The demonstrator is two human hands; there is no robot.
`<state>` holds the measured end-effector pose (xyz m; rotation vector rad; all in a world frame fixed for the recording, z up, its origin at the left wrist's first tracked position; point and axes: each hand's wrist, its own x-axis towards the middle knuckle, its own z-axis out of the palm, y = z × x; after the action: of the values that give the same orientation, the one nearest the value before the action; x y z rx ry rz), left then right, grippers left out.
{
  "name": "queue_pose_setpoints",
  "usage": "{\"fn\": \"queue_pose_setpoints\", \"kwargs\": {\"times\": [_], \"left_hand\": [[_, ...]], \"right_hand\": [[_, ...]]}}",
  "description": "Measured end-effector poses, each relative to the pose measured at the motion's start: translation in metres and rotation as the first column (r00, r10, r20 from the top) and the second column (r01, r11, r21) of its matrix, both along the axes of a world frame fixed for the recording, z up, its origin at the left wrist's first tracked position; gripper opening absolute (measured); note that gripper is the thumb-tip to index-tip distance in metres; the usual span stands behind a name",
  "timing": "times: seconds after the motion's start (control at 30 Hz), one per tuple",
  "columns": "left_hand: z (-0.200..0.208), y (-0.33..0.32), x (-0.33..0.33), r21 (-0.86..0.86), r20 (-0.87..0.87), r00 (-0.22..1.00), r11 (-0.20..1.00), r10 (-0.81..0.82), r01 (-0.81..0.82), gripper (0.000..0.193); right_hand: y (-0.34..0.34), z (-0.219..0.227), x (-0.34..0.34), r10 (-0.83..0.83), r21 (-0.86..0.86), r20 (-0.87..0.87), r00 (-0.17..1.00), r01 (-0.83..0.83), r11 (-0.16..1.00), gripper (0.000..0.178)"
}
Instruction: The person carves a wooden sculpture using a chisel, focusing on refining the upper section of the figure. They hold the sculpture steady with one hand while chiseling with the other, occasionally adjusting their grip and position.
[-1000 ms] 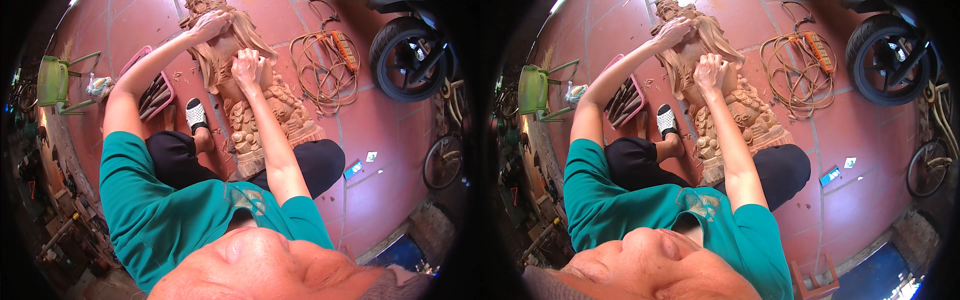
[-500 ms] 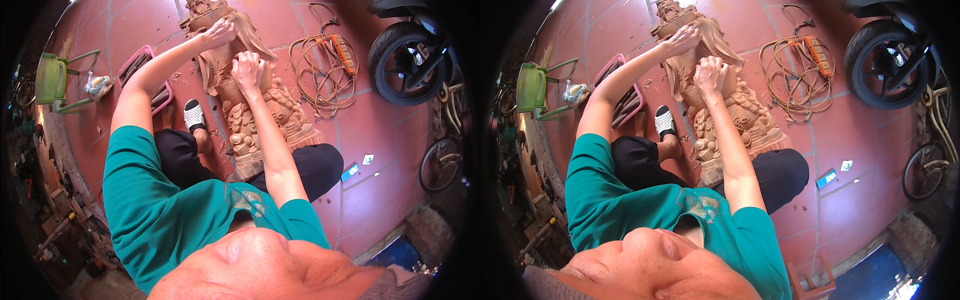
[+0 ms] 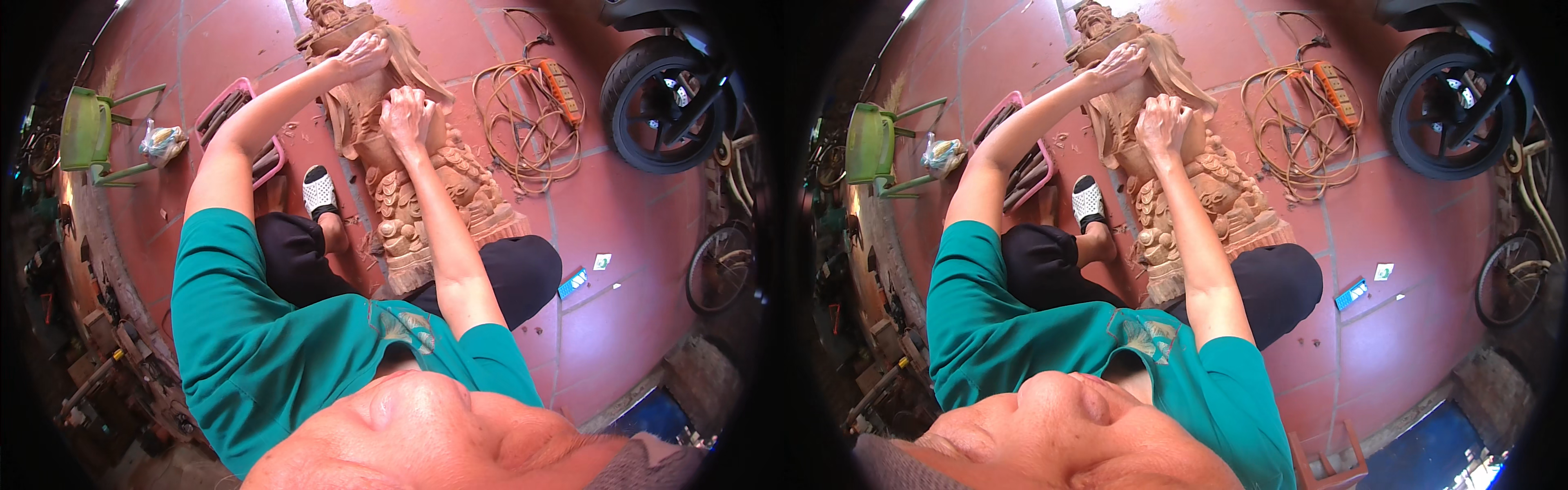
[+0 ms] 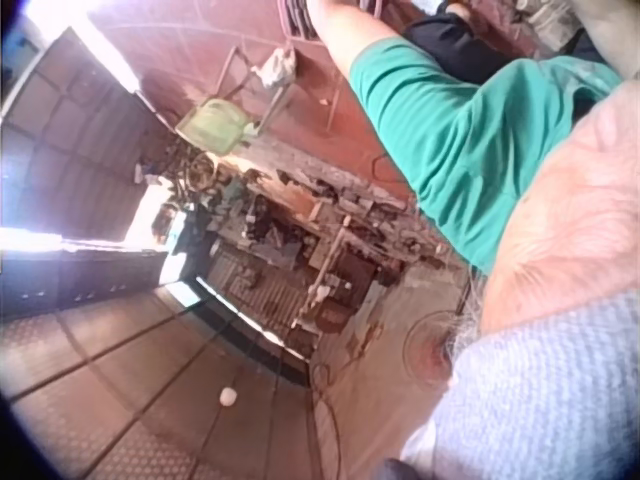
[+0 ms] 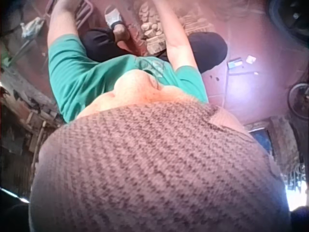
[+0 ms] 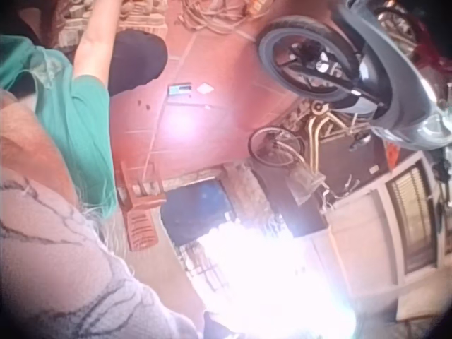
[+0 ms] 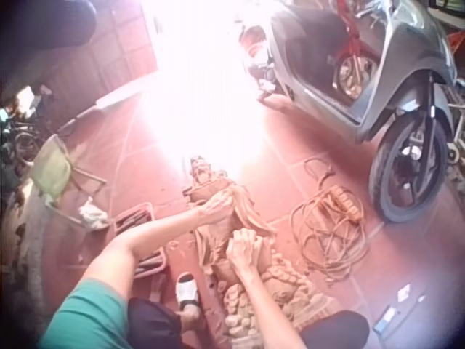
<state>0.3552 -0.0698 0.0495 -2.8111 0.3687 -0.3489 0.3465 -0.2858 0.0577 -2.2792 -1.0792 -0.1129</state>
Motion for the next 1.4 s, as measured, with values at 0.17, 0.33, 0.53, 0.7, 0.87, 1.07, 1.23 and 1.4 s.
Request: {"fn": "queue_pose_setpoints", "kwargs": {"times": [0.17,0.33,0.53,0.7,0.87,1.07,1.23,1.4], "left_hand": [[-0.004,-0.011,-0.012,0.005,-0.155,0.987,0.999,0.04,-0.04,0.012],[0.008,0.006,-0.028,-0.199,-0.368,0.912,0.944,0.179,-0.265,0.008],[0.01,0.005,-0.011,-0.257,0.061,0.997,0.966,0.04,-0.023,0.024],[-0.004,-0.012,0.001,0.028,-0.106,0.982,0.988,0.156,-0.154,0.019],[-0.001,-0.01,-0.011,-0.094,-0.207,0.97,0.984,0.131,-0.153,0.012],[0.013,0.017,-0.048,-0.377,-0.461,0.844,0.8,0.274,-0.466,0.016],[0.004,-0.004,-0.047,-0.576,-0.154,0.945,0.751,0.288,-0.322,0.024],[-0.013,-0.016,-0.026,-0.428,-0.11,0.933,0.831,0.343,-0.356,0.019]], "right_hand": [[-0.007,-0.002,0.004,-0.004,0.03,-0.023,1.0,0.004,1.0,0.014],[-0.004,-0.002,0.002,-0.013,0.013,-0.003,1.0,0.013,1.0,0.013],[-0.002,-0.001,0.0,-0.002,-0.015,0.032,0.999,0.002,1.0,0.013],[-0.003,-0.001,0.003,-0.005,-0.003,-0.009,1.0,0.005,1.0,0.014],[-0.003,-0.003,0.003,-0.008,0.002,-0.002,1.0,0.008,1.0,0.014],[-0.004,-0.002,0.001,-0.023,0.015,0.012,1.0,0.022,1.0,0.013],[-0.004,0.001,0.001,-0.022,-0.014,-0.021,1.0,0.022,1.0,0.013],[-0.001,0.003,0.001,-0.017,-0.04,-0.017,1.0,0.016,0.999,0.013]]}}
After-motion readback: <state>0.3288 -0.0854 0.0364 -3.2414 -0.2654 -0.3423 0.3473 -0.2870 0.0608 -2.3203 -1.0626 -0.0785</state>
